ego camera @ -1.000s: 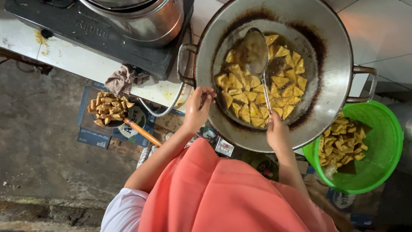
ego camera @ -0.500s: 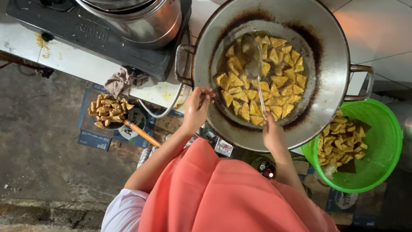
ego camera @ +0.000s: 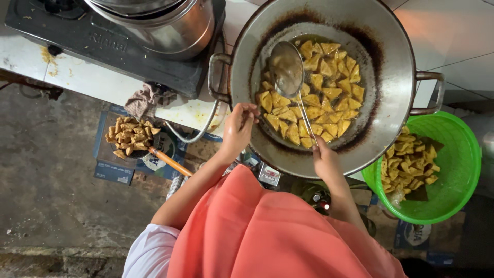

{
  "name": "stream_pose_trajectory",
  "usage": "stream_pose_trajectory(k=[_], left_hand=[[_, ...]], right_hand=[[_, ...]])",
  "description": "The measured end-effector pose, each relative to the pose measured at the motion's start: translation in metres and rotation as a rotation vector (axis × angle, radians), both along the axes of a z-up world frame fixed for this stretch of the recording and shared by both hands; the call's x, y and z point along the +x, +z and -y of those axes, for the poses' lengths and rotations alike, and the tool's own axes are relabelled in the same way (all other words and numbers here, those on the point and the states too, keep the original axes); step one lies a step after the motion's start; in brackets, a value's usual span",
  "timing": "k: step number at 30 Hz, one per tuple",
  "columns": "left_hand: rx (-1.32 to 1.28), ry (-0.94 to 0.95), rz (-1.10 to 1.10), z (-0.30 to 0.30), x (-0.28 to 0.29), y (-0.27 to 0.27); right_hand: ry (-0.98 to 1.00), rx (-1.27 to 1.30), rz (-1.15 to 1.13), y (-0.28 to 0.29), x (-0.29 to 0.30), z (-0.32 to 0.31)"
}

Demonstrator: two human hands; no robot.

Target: The person fries triangular food pieces in a wok using a wooden spatula and a metal strainer, transferring cooked pieces into a green colander. Later, the person stirs boiling eggs in a separate pot with a wooden spoon.

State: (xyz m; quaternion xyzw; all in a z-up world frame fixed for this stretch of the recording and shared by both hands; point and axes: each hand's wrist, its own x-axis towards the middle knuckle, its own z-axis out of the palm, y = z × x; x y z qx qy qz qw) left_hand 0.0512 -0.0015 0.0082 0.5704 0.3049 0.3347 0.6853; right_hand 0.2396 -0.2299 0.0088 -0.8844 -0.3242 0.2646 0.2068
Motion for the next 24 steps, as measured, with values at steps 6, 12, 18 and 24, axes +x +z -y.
stream_pose_trajectory(k=[6,12,18,24], left_hand=[[-0.028,0.0,0.006,-0.002,-0.002,-0.002],[-0.039,-0.003,0.03,-0.002,-0.004,-0.003],[-0.012,-0.008,0.009,0.003,-0.001,-0.002],[0.013,-0.02,-0.032,0.006,-0.003,0.003]], right_hand=[[-0.107,-0.037,0.028,-0.016,0.013,0.0],[-0.164,-0.042,0.288,-0.031,0.052,0.006],[-0.203,-0.05,0.221,-0.044,0.072,-0.013],[-0.134,-0.062,0.11,-0.046,0.047,-0.028]])
